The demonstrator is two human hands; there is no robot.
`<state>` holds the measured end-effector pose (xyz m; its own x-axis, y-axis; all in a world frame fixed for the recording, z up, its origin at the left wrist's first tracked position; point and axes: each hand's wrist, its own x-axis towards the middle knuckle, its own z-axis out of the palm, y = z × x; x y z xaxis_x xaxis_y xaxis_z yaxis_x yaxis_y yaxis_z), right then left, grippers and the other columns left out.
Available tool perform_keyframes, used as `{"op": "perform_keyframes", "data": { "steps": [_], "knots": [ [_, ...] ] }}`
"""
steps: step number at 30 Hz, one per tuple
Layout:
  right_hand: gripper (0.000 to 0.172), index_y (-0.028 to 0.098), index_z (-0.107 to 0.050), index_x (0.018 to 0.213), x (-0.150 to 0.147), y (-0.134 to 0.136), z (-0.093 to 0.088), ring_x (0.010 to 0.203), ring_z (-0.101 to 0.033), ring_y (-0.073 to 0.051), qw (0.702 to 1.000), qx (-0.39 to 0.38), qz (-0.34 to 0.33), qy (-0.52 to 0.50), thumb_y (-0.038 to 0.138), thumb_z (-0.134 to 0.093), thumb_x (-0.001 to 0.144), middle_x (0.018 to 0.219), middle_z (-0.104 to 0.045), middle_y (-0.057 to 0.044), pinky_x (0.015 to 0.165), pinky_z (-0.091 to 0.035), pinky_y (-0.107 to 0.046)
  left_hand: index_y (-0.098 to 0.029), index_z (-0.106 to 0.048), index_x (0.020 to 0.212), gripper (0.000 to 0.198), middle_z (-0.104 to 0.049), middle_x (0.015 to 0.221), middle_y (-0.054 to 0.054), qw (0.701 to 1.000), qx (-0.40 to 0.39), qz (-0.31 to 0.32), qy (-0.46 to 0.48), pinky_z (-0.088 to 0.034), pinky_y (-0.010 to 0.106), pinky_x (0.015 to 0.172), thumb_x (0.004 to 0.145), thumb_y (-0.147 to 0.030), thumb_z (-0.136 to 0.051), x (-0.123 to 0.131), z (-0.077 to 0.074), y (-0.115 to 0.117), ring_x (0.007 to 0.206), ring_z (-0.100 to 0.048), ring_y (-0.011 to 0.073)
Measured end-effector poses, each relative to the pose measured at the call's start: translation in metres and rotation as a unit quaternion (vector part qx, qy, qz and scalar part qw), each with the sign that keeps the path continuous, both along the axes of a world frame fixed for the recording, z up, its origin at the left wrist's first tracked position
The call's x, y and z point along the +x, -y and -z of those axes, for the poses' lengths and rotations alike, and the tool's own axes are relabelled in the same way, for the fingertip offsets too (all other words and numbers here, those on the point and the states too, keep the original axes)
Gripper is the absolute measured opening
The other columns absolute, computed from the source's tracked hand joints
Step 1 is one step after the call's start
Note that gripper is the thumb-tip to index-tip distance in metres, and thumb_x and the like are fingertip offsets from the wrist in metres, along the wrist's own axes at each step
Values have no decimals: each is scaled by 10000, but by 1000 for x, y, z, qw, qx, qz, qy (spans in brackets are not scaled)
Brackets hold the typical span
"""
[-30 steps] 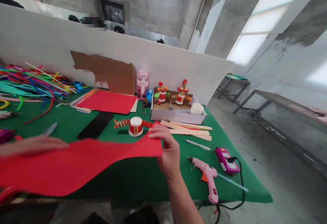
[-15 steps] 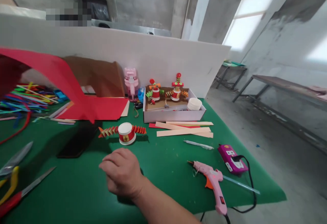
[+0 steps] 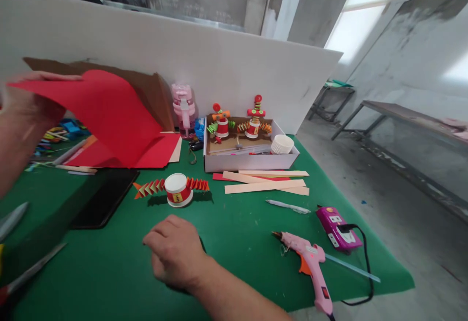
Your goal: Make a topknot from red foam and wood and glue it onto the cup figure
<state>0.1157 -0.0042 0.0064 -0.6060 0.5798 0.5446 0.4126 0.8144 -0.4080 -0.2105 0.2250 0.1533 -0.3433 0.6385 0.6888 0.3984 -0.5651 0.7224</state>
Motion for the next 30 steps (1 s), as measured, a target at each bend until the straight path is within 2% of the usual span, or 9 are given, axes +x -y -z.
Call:
{"op": "perform_keyframes", "data": {
  "steps": [3, 8, 13, 17, 20, 23, 27, 29, 30],
  "knots": [
    [217, 196, -625, 908, 1, -1, -2, 776, -544, -173, 1000, -2, 9, -17, 66, -521, 769, 872, -694, -43, 706, -461, -279, -112, -656, 803, 253, -762, 917, 98, 993, 10, 64, 95, -515, 463, 1012, 647, -310, -634, 5, 3, 0, 861, -691, 181],
    [210, 203, -630, 904, 2, 0, -3, 769, -545, -177, 1000, -18, 8, 1, 80, -524, 770, 857, -691, -42, 689, -454, -280, -188, -651, 763, 290, -761, 939, -22, 985, -146, -2, -89, -471, 472, 1040, 561, -379, -733, -28, 32, 30, 980, -662, 191],
    [209, 200, -634, 924, 1, 0, -2, 777, -543, -182, 999, -35, 7, 12, 86, -517, 792, 866, -688, -50, 690, -453, -286, -246, -675, 662, 475, -732, 772, -89, 895, -312, -65, -311, -444, 452, 1022, 588, -657, -451, -101, 41, 36, 976, -649, 206],
    [194, 202, -633, 923, -1, -1, -2, 799, -558, -182, 998, -50, 0, 25, 89, -527, 808, 877, -688, -51, 705, -452, -285, -214, -670, 677, 510, -702, 704, -70, 778, -429, -45, -457, -463, 354, 901, 628, -589, -328, -141, 45, 23, 826, -617, 159],
    [202, 201, -636, 928, -1, -1, -2, 805, -564, -182, 998, -51, -5, 27, 85, -526, 804, 876, -688, -51, 711, -453, -282, -204, -703, 797, 462, -700, 729, -56, 763, -438, -43, -474, -448, 246, 821, 628, -413, -327, -130, 52, 21, 774, -589, 132],
    [210, 193, -639, 912, 1, -3, -2, 788, -562, -177, 999, -43, 3, 12, 75, -515, 791, 854, -685, -50, 694, -449, -273, -179, -719, 952, 504, -673, 699, -51, 781, -461, -82, -413, -435, 189, 733, 626, -257, -343, -88, 53, 29, 692, -563, 113],
    [217, 195, -639, 897, 4, -5, -2, 782, -568, -170, 999, -41, 14, -4, 69, -502, 786, 849, -686, -43, 693, -448, -262, -129, -661, 1165, 526, -723, 859, -28, 874, -428, -88, -210, -472, 174, 730, 716, -225, -405, -40, 41, 44, 748, -586, 107],
    [218, 198, -640, 901, 4, -6, -2, 785, -571, -170, 999, -45, 15, 1, 73, -502, 787, 853, -688, -42, 700, -450, -263, -123, -647, 1221, 539, -738, 921, -19, 861, -445, -110, -221, -485, 181, 736, 751, -226, -407, -36, 37, 46, 743, -589, 108],
    [217, 200, -642, 901, 4, -6, -2, 787, -573, -171, 999, -47, 13, 6, 76, -504, 787, 853, -689, -42, 703, -452, -264, -125, -665, 1209, 536, -743, 910, -15, 829, -476, -115, -271, -484, 184, 731, 745, -206, -407, -40, 36, 45, 725, -592, 112]
  ]
}}
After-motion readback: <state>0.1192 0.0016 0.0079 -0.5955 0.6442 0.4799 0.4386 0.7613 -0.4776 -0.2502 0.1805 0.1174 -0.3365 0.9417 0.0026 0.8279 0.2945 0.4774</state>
